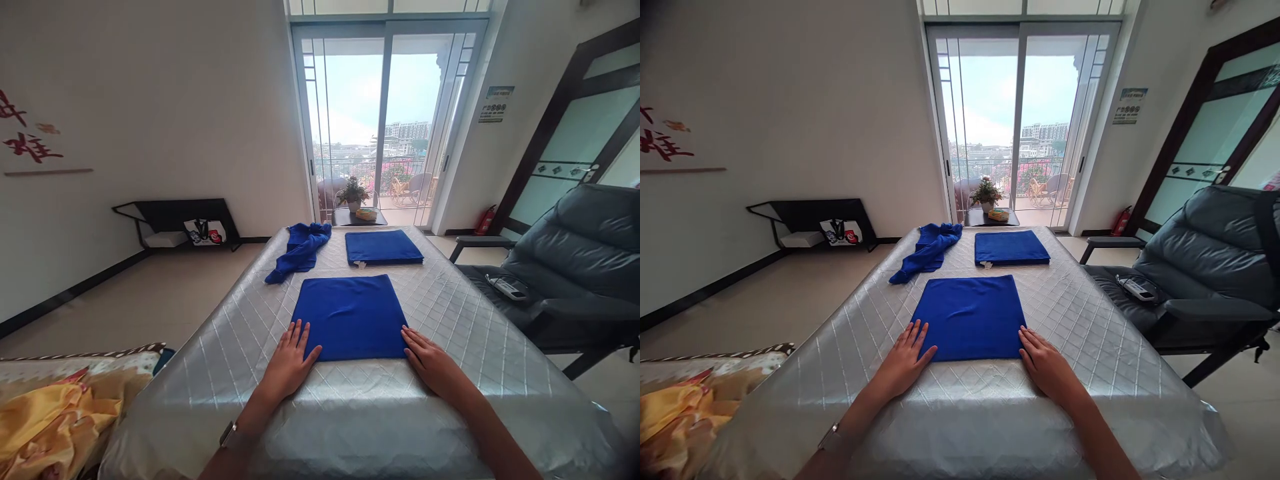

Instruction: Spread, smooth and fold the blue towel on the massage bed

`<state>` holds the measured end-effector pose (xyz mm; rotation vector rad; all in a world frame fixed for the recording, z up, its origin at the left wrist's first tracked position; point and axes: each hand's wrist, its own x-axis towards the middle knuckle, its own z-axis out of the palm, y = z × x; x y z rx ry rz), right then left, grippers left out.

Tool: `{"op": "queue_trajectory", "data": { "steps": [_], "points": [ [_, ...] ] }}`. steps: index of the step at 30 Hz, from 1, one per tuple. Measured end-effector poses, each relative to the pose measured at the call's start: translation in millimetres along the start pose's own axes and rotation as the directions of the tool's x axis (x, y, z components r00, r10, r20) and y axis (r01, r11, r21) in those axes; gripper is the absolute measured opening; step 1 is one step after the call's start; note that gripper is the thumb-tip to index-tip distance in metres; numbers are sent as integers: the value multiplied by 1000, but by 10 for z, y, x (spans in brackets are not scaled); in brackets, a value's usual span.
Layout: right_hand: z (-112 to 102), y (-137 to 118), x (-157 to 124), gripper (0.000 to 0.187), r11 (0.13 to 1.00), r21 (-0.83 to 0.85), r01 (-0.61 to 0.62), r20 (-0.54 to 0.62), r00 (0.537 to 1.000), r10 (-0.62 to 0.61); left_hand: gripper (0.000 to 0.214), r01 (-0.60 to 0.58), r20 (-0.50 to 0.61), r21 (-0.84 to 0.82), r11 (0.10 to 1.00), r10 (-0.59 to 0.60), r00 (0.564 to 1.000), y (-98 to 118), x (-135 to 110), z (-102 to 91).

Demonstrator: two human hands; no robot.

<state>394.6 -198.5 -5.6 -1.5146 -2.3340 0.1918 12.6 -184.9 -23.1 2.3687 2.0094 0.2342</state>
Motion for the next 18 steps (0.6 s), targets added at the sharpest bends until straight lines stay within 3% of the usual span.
{"op": "queue_trajectory", "data": {
  "steps": [5,10,14,18],
  "points": [
    [-152,-61,134,55,983,-181,19,99,995,-1,83,-8,-54,-6,1000,7,999,12,-14,19],
    [-281,-177,668,62,981,-193,-2,82,997,18,84,10,-40,-30,1000,-11,999,9,-13,0],
    [-113,-159,1027,67,970,-205,-132,114,981,158,84,6,-39,-37,999,-8,999,24,-18,3],
    [144,-69,1085,69,954,-195,-227,144,956,257,85,7,-12,-27,1000,-7,1000,6,-24,-40]
  ]
}}
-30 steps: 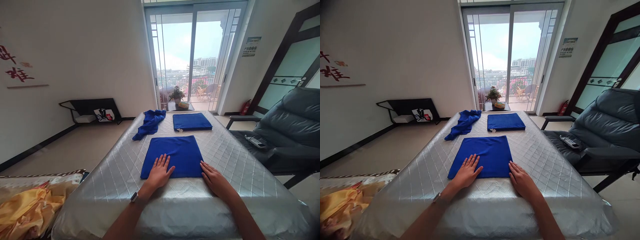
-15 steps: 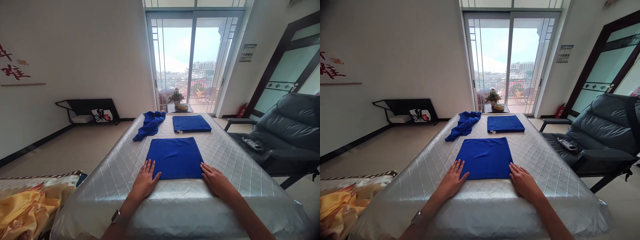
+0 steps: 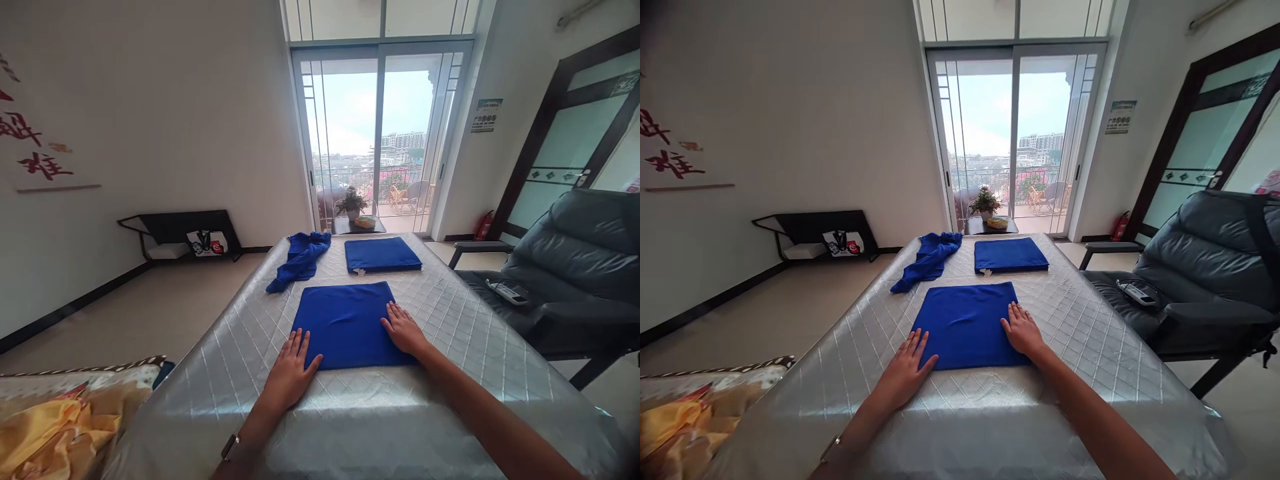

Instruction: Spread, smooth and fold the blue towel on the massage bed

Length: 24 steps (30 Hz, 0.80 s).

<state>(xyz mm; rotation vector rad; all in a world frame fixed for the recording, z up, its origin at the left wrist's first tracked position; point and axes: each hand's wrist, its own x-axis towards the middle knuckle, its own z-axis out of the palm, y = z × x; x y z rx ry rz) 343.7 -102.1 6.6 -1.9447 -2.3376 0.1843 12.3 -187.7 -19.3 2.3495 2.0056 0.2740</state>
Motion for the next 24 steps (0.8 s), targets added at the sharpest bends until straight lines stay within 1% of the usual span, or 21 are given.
{"op": "queue_trajectory", "data": {
  "steps": [2,4,6,7,8,9,11,13,14,15,16,17,19,21,24],
  "points": [
    [79,14,1,70,1000,5,-11,3,1000,11,87,1,62,14,1000,-2,998,-28,25,-70],
    [109,13,-4,71,1000,5,-18,-7,1000,18,90,37,103,44,998,-42,994,-16,89,-168],
    [106,2,-7,71,1000,10,-24,-15,1000,24,92,64,62,71,995,-68,996,104,202,-263],
    [99,-6,-8,71,1000,11,-26,-17,1000,26,92,48,20,75,996,-50,999,221,277,-297],
    [92,-13,-10,70,1000,10,-27,-19,999,27,89,2,-24,70,998,0,1000,377,361,-316],
    [87,-18,-13,70,1000,5,-27,-22,999,28,86,-69,-56,56,996,73,996,566,453,-317],
    [82,-20,-23,70,1000,-12,-24,-28,999,24,77,-236,-76,16,972,237,969,1001,652,-266],
    [88,-11,-35,68,999,-33,-9,-33,999,8,70,-367,-87,-23,930,364,927,1418,849,-164],
    [94,-3,-40,66,999,-43,3,-35,999,-5,68,-394,-92,-37,918,389,917,1585,940,-104],
    [100,5,-43,65,999,-52,12,-38,999,-14,67,-400,-87,-50,915,395,914,1712,1020,-43],
    [106,13,-43,63,998,-58,18,-42,999,-20,67,-389,-78,-64,919,384,920,1795,1086,15],
    [111,18,-42,62,998,-62,17,-47,999,-20,68,-367,-66,-76,927,363,929,1834,1135,66],
    [115,19,-34,62,998,-66,1,-52,999,-4,72,-316,-41,-93,944,314,949,1793,1182,140],
    [110,8,-27,63,998,-61,-9,-50,999,6,76,-274,-32,-95,957,273,962,1635,1166,167],
    [94,-15,-27,66,999,-46,-18,-45,999,16,81,-198,-11,-80,977,197,980,1274,1069,127]
  ]
}}
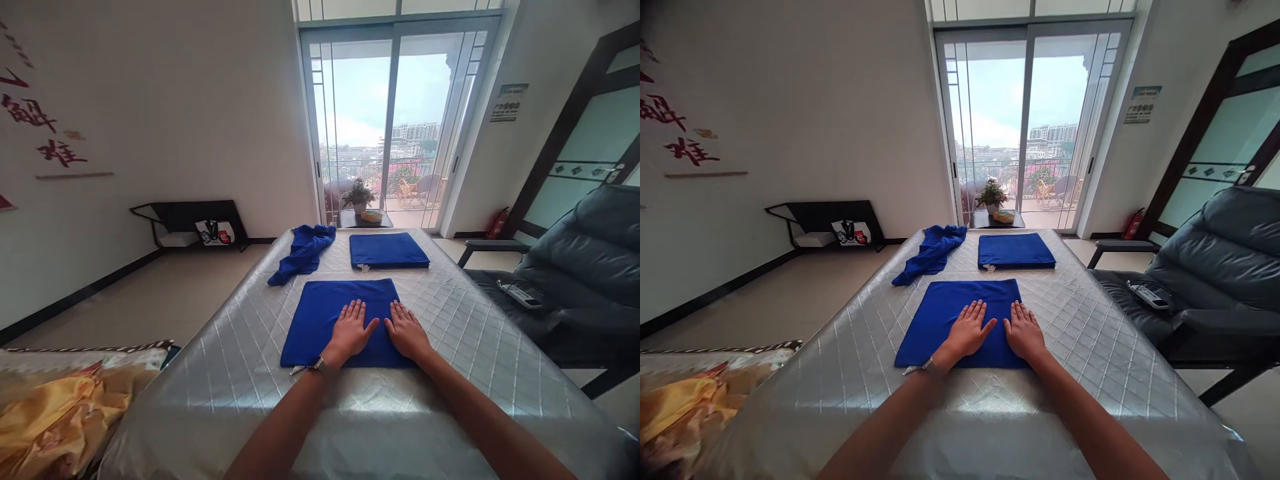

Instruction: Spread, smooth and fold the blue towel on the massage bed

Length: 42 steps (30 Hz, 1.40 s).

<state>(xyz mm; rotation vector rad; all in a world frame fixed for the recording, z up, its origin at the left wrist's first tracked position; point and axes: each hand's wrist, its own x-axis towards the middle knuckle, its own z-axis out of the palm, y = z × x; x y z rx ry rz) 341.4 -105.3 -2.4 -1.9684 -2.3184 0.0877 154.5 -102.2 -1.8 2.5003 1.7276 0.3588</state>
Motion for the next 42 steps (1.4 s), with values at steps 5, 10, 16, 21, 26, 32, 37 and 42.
{"op": "queue_trajectory", "data": {
  "steps": [5,10,16,21,26,32,37,42],
  "points": [
    [0,-5,-2,68,1000,28,-8,-6,1000,9,86,152,25,100,983,-155,988,-701,-373,-171],
    [34,13,22,69,999,50,-6,-5,1000,6,87,247,-35,155,957,-245,969,-1289,-681,-182],
    [21,9,16,69,1000,-6,-1,13,1000,1,87,248,-73,140,959,-240,968,-1372,-762,-130],
    [-108,-21,166,68,999,-44,13,53,999,-11,82,235,-129,132,963,-218,967,-1345,-762,-121],
    [-268,-10,564,69,1000,-9,25,29,999,-24,84,243,-112,132,961,-229,967,-1340,-768,-155],
    [-55,146,818,69,998,58,-10,21,1000,9,83,249,-123,124,961,-234,964,-1355,-765,-110],
    [76,181,825,70,997,72,-38,4,999,38,84,239,-121,159,958,-221,968,-1407,-766,-86],
    [51,149,825,70,996,76,-40,9,999,39,96,335,-54,223,915,-331,942,-1340,-612,-295]
  ]
}}
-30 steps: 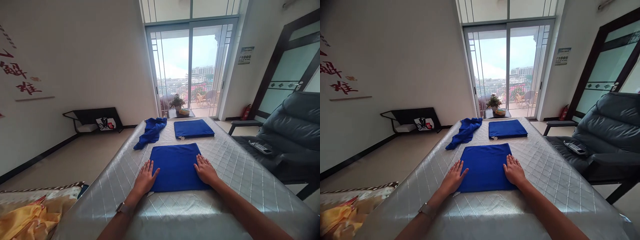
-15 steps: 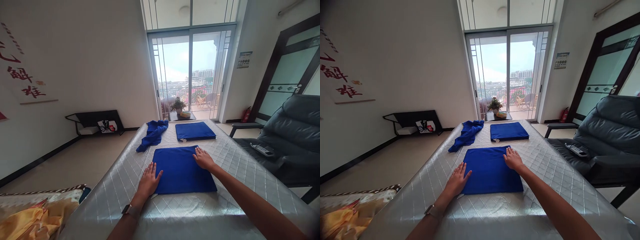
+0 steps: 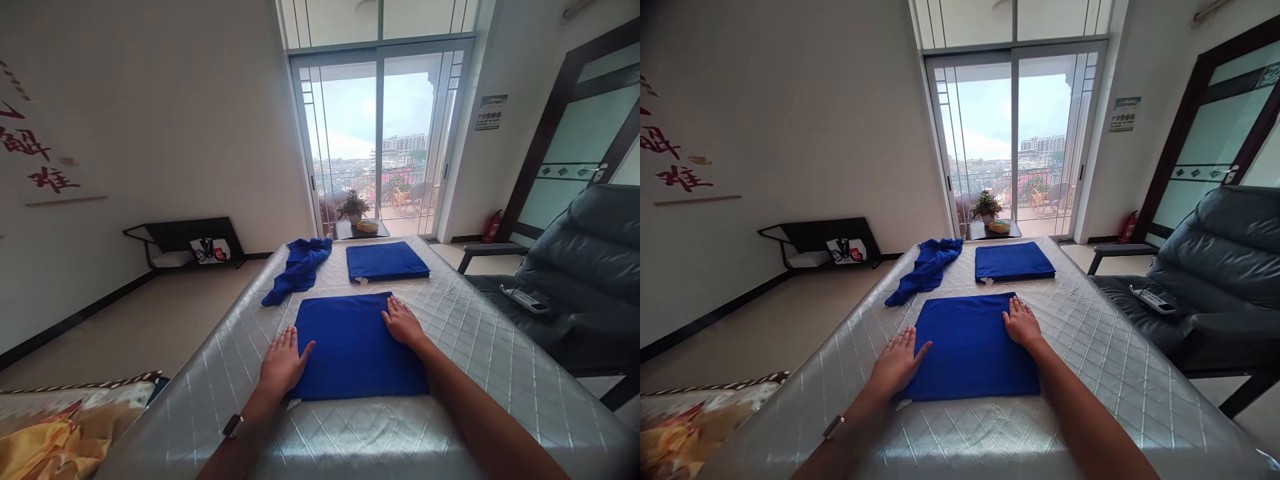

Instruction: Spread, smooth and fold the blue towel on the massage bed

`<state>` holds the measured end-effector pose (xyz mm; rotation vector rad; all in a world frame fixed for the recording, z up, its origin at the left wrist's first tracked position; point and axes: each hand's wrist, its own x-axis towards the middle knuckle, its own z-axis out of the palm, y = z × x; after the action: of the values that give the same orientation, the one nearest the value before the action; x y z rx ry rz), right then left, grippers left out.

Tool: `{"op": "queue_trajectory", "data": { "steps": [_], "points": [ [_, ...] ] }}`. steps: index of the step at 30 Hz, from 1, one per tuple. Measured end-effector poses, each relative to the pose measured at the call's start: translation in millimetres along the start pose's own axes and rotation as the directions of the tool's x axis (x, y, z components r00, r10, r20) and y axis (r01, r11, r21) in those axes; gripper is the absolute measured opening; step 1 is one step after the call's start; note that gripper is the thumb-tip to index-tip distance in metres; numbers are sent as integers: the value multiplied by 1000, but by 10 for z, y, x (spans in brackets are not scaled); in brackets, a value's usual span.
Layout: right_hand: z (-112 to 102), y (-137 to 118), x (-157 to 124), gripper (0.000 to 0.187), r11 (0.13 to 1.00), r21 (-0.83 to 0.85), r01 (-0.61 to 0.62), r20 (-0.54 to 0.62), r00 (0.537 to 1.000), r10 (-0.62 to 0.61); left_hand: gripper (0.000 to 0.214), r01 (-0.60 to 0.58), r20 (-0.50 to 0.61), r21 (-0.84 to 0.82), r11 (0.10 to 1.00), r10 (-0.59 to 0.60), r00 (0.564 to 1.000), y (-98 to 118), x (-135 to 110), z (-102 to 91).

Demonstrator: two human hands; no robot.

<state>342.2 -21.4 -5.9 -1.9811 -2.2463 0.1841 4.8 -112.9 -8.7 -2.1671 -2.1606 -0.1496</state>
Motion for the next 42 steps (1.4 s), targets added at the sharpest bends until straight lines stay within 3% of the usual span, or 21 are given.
{"op": "queue_trajectory", "data": {
  "steps": [3,6,9,11,14,16,19,27,30,33,42],
  "points": [
    [2,-11,-1,70,1000,0,-4,-4,1000,4,94,-71,-25,-25,997,70,997,365,151,-149],
    [15,-6,-5,69,1000,-11,-5,-16,1000,5,83,-298,-70,-119,947,291,954,1010,334,-207],
    [26,15,-17,68,999,-38,17,-20,1000,-18,75,-446,-121,-213,869,429,895,1673,541,-175],
    [31,31,-26,66,998,-54,45,-13,999,-46,74,-468,-134,-253,847,448,884,1975,674,-124],
    [37,42,-29,65,998,-52,42,-13,999,-43,77,-407,-87,-282,869,399,913,2129,808,-28],
    [37,34,-25,66,999,-44,27,-20,999,-28,79,-370,-53,-274,888,370,927,2062,839,25],
    [27,10,-18,68,999,-35,14,-20,1000,-15,80,-329,-26,-232,915,333,943,1800,831,57],
    [-20,-13,-14,69,1000,-3,-18,12,1000,18,85,-86,13,-95,992,88,996,644,793,84],
    [-16,-9,-11,69,1000,-9,-19,12,1000,19,87,-19,10,-64,998,20,1000,331,766,131],
    [-12,-11,-15,69,1000,-20,-23,14,1000,23,91,11,3,-63,998,-11,1000,219,746,156],
    [-123,-66,64,63,989,-149,22,-20,999,-25,90,44,21,-76,996,-42,999,255,750,126]
  ]
}}
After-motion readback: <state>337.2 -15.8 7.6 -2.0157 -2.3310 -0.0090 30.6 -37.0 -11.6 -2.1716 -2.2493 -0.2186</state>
